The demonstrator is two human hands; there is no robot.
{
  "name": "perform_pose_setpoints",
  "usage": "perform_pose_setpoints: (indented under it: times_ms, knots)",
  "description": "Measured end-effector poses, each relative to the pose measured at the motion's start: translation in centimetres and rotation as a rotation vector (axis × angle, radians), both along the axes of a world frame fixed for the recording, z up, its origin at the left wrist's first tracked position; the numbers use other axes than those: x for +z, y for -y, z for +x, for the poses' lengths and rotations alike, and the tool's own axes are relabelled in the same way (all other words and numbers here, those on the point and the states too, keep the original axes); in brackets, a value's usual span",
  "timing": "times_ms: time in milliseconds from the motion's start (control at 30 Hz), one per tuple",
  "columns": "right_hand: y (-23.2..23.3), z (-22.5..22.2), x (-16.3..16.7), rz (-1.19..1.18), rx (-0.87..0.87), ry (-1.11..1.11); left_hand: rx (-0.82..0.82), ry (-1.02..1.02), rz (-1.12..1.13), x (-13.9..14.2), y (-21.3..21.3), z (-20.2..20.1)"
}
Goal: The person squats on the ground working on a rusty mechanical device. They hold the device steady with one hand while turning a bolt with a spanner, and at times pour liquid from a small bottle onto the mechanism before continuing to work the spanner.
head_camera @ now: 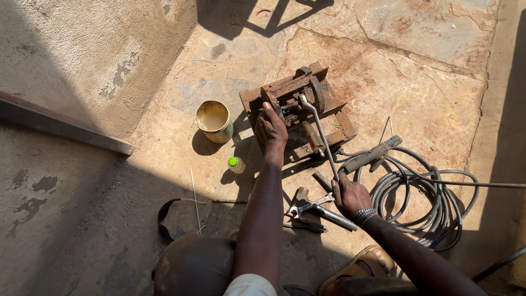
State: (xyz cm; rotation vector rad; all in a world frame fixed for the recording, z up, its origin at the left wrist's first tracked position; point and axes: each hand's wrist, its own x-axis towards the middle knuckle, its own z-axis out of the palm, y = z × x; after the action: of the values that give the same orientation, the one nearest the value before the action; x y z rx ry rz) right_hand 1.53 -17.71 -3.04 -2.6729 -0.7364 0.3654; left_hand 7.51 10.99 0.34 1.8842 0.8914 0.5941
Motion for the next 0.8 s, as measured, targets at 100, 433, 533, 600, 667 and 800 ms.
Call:
perform_pose_setpoints:
  times_ms: [100,433,533,600,667,800]
  knots:
    - [-1.2,0.0,-0.2,0.036,-0.005,0.025,0.021,-0.036,-0.040,0.2,0.0,0.1]
    - [-2.5,0.2,1.0,0.017,-0.014,0.014,0.076,-0.007,-0.091,-0.1,0.1,0.2]
    - [-3.1,1.3,1.6,0.068,-0.011,-0.138,0.083,-0.015,-0.140,-1.2,0.1,0.4]
    - [-3.8,2.5,1.9,0.223,0.020,-0.195,0.104,0.041,-0.249,-2.1,0.1,0.8]
    - [-4.8,3.4,2.1,0.493,0.090,-0.166,0.129,0.154,-0.444,-2.9,0.3,1.6]
    - [-5.0,2.9,2.4,0.264,-0.215,-0.234,0.125,0.116,-0.437,-2.9,0.1,2.3]
